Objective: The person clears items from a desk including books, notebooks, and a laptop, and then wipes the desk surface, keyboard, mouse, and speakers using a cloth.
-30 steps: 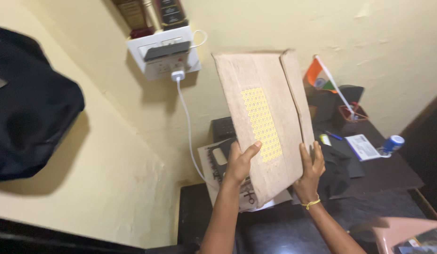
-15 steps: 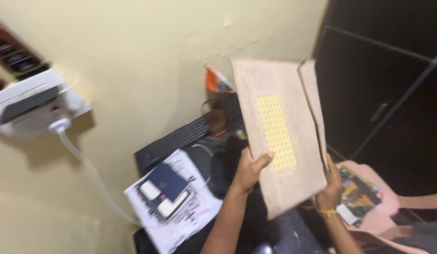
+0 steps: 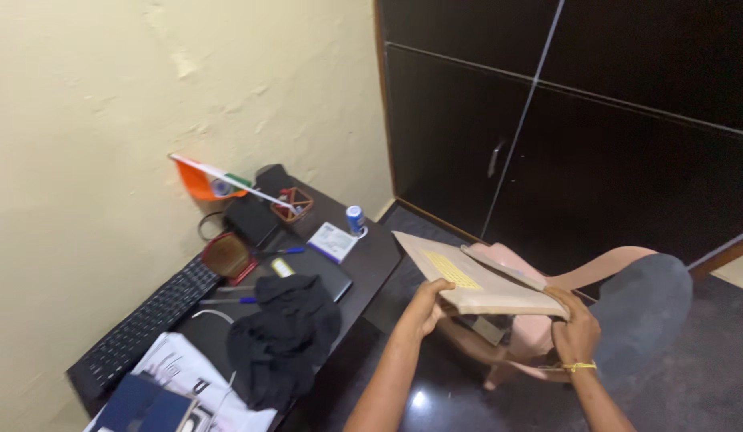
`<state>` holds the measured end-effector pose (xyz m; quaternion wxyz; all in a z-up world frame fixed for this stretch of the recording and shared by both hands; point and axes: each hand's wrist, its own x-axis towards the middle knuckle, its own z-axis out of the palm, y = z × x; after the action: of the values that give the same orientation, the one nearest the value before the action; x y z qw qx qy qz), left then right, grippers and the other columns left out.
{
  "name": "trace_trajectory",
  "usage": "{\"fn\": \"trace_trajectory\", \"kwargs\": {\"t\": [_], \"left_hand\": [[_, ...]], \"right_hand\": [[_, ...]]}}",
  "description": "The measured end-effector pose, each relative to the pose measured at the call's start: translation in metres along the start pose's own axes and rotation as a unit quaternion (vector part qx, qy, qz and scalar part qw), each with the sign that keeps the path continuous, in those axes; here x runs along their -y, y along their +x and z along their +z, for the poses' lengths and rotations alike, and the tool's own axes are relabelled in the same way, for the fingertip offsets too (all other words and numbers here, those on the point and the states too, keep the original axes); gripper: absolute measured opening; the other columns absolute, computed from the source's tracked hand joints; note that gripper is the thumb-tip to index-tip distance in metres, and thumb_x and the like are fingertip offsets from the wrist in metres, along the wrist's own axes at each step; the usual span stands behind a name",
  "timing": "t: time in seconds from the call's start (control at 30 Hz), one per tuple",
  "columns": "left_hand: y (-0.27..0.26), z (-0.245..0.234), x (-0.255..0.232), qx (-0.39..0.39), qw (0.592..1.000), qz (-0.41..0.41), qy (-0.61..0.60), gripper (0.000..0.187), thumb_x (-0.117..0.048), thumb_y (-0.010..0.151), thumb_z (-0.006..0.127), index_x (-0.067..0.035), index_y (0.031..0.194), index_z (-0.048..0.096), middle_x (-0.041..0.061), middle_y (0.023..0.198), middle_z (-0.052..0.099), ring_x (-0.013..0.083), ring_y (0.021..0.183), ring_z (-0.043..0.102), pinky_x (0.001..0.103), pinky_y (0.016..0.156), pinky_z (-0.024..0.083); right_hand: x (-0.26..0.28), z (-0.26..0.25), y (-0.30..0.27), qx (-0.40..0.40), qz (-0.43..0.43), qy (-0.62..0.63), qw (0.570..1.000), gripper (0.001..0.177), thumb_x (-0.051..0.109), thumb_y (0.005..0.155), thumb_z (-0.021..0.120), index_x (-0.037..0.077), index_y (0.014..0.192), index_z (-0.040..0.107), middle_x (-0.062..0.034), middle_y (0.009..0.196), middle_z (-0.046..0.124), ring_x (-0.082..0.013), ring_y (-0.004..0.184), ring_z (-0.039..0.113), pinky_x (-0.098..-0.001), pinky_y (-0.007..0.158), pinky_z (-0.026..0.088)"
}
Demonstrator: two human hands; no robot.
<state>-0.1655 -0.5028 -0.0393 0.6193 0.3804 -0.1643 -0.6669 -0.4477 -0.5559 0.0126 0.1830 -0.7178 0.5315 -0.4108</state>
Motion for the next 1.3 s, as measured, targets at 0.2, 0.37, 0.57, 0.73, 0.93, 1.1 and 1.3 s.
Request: {"fn": "trace_trajectory", "kwargs": {"t": [0.2, 0.37, 0.57, 0.73, 0.93, 1.1, 1.3], "left_hand": [[0.088, -0.017, 0.047, -0.088, 0.994, -0.045, -0.055, 0.039, -0.015, 0.092, 0.058, 0.002, 0.127, 0.055, 0.023, 0.121, 0.066, 0.0378, 0.111, 0.068, 0.053, 0.090, 0.061], [0.132, -0.031, 0.061, -0.042, 0.987, -0.103, -0.118, 0.040, -0.009, 0.094, 0.052, 0.010, 0.129, 0.050, 0.028, 0.123, 0.062, 0.0442, 0.110, 0.068, 0.054, 0.091, 0.063], [0.130, -0.027, 0.079, -0.025, 1.000, 0.015, -0.011, 0.045, 0.004, 0.096, 0.051, -0.001, 0.141, 0.051, 0.018, 0.130, 0.065, 0.0316, 0.115, 0.070, 0.049, 0.094, 0.063], [0.121, -0.038, 0.070, -0.223, 0.961, -0.032, 0.159, 0.056, -0.008, 0.095, 0.059, -0.010, 0.148, 0.040, 0.017, 0.129, 0.065, 0.0313, 0.108, 0.070, 0.046, 0.080, 0.063], [0.081, -0.055, 0.071, -0.229, 0.941, -0.057, 0.243, 0.059, -0.016, 0.093, 0.068, -0.009, 0.147, 0.045, 0.018, 0.124, 0.063, 0.0251, 0.098, 0.067, 0.040, 0.071, 0.062], [0.004, -0.064, 0.057, -0.175, 0.961, 0.042, 0.212, 0.041, -0.018, 0.096, 0.064, -0.008, 0.135, 0.063, 0.010, 0.117, 0.067, 0.0145, 0.092, 0.065, 0.030, 0.072, 0.058], [-0.168, -0.100, -0.023, -0.283, 0.912, 0.222, 0.197, 0.030, -0.013, 0.099, 0.063, -0.008, 0.129, 0.065, 0.004, 0.114, 0.070, 0.0100, 0.098, 0.065, 0.025, 0.079, 0.054]], "right_hand": [[-0.049, -0.004, 0.045, 0.038, -0.048, -0.123, 0.990, 0.043, 0.001, 0.073, 0.057, 0.020, 0.104, 0.080, -0.0076, 0.104, 0.077, -0.0305, 0.102, 0.071, -0.0410, 0.097, 0.054], [-0.077, 0.004, 0.071, 0.090, -0.035, -0.159, 0.983, 0.038, 0.005, 0.073, 0.061, 0.022, 0.100, 0.082, -0.0122, 0.096, 0.076, -0.0343, 0.090, 0.071, -0.0438, 0.088, 0.055], [-0.101, 0.017, 0.068, 0.069, -0.073, -0.134, 0.986, 0.040, 0.000, 0.071, 0.057, 0.019, 0.096, 0.082, -0.0100, 0.100, 0.077, -0.0328, 0.098, 0.071, -0.0447, 0.095, 0.055], [-0.092, 0.046, 0.038, 0.131, -0.129, -0.175, 0.967, 0.036, 0.006, 0.077, 0.061, 0.017, 0.105, 0.080, -0.0094, 0.109, 0.077, -0.0328, 0.104, 0.070, -0.0483, 0.095, 0.051], [-0.026, 0.095, 0.004, 0.332, -0.091, -0.152, 0.927, 0.036, 0.013, 0.076, 0.067, 0.019, 0.110, 0.077, -0.0087, 0.109, 0.076, -0.0307, 0.107, 0.068, -0.0419, 0.099, 0.052], [0.070, 0.142, -0.021, 0.315, -0.184, -0.055, 0.929, 0.027, 0.016, 0.081, 0.069, 0.011, 0.106, 0.077, -0.0130, 0.109, 0.076, -0.0349, 0.105, 0.068, -0.0450, 0.097, 0.051], [0.212, 0.173, -0.091, 0.342, -0.246, 0.094, 0.902, 0.021, 0.014, 0.088, 0.067, 0.010, 0.106, 0.076, -0.0112, 0.109, 0.074, -0.0344, 0.104, 0.068, -0.0443, 0.092, 0.052]]}}
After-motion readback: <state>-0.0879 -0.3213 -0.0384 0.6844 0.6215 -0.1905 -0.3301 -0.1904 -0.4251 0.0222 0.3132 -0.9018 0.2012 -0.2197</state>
